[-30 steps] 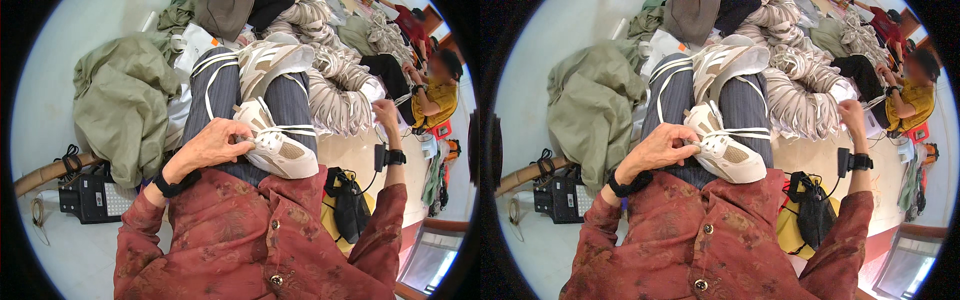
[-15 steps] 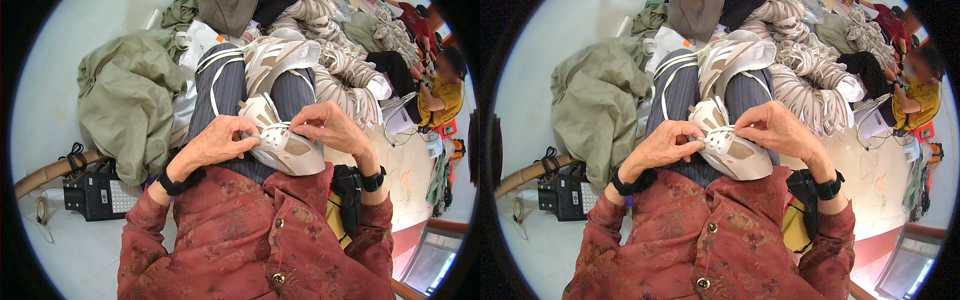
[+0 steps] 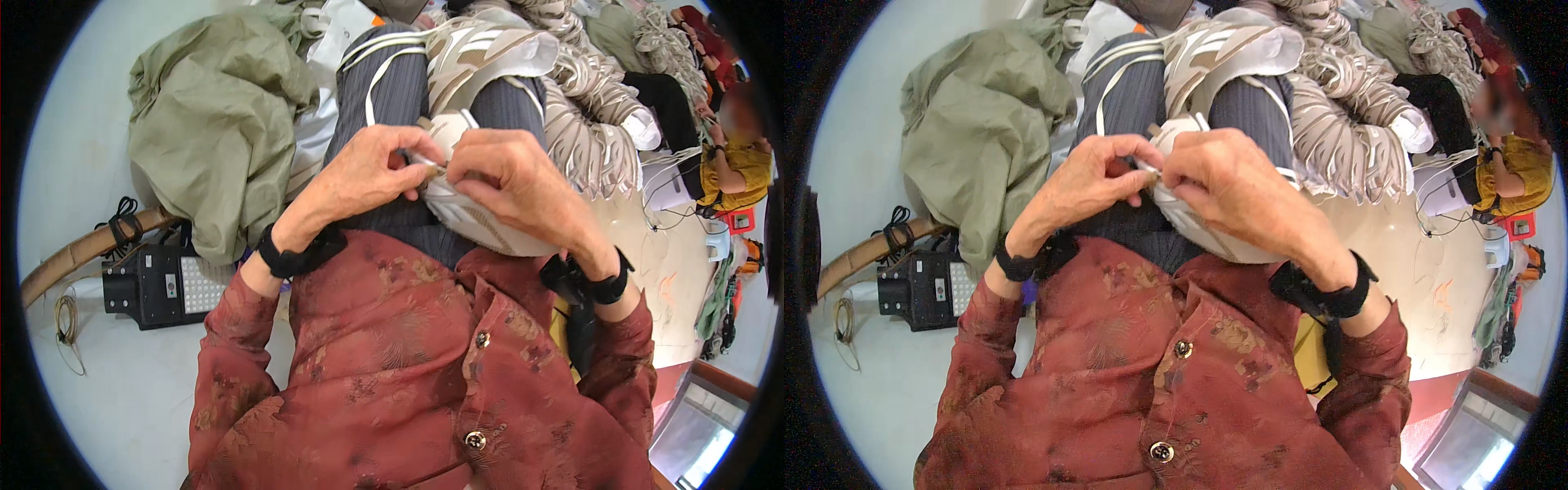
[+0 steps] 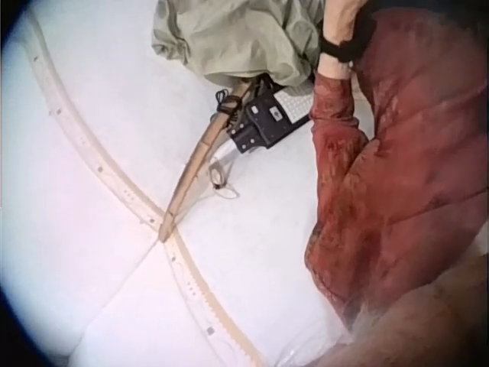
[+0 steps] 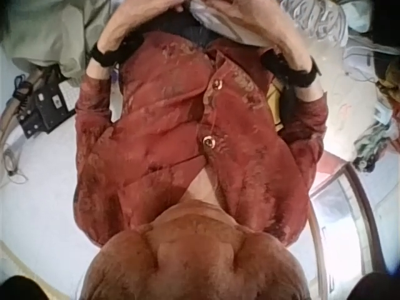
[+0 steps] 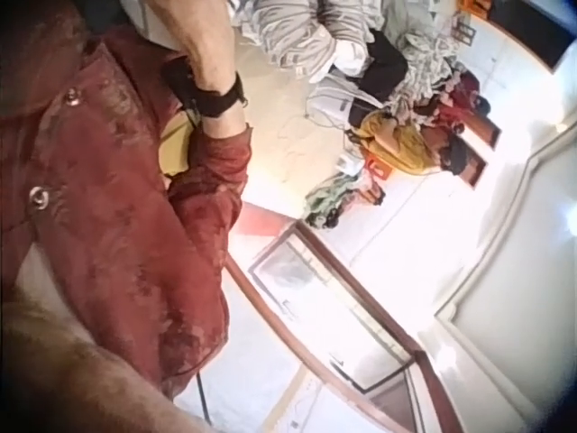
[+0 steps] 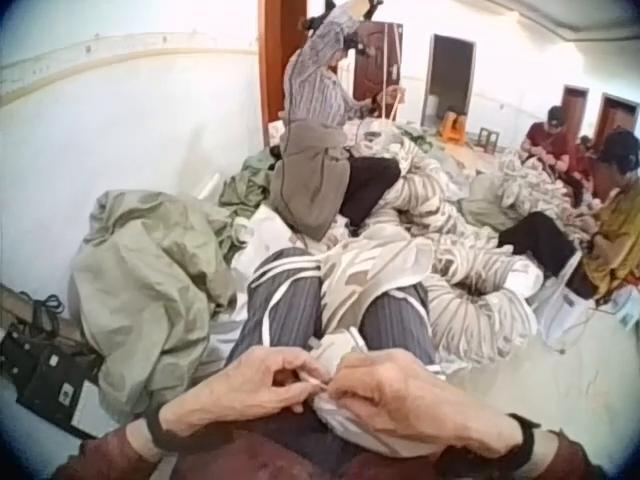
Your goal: The worker is threading or lacing a shoe upper as part of the manufacturing process.
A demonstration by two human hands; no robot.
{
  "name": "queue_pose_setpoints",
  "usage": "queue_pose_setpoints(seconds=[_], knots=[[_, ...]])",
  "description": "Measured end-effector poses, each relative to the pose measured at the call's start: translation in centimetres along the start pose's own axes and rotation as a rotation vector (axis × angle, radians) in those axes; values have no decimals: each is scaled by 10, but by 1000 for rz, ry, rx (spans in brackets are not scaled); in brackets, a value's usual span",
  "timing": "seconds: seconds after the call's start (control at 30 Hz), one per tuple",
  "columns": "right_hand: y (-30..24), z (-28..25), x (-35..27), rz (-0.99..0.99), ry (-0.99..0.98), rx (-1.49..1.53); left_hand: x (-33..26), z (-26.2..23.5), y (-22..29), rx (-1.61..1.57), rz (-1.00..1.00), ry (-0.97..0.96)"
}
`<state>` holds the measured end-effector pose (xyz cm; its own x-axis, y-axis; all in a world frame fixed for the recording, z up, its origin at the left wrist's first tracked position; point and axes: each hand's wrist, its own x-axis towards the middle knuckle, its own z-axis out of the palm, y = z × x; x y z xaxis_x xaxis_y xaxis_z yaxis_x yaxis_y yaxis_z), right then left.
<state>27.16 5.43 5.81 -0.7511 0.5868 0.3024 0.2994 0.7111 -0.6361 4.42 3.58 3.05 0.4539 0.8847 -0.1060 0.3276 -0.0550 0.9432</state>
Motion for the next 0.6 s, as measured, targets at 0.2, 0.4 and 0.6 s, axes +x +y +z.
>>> queue_pose_setpoints(seconds=[0.2,0.4,0.6], knots=[[0,1,3,0,-19,-36,6,-3,-4,6,21,-29],[1,5,1,-68,15,-58,5,-2,-6,-57,28,-63],[-3,10,-4,-93,45,-96,4,-1,-11,-52,44,-66]])
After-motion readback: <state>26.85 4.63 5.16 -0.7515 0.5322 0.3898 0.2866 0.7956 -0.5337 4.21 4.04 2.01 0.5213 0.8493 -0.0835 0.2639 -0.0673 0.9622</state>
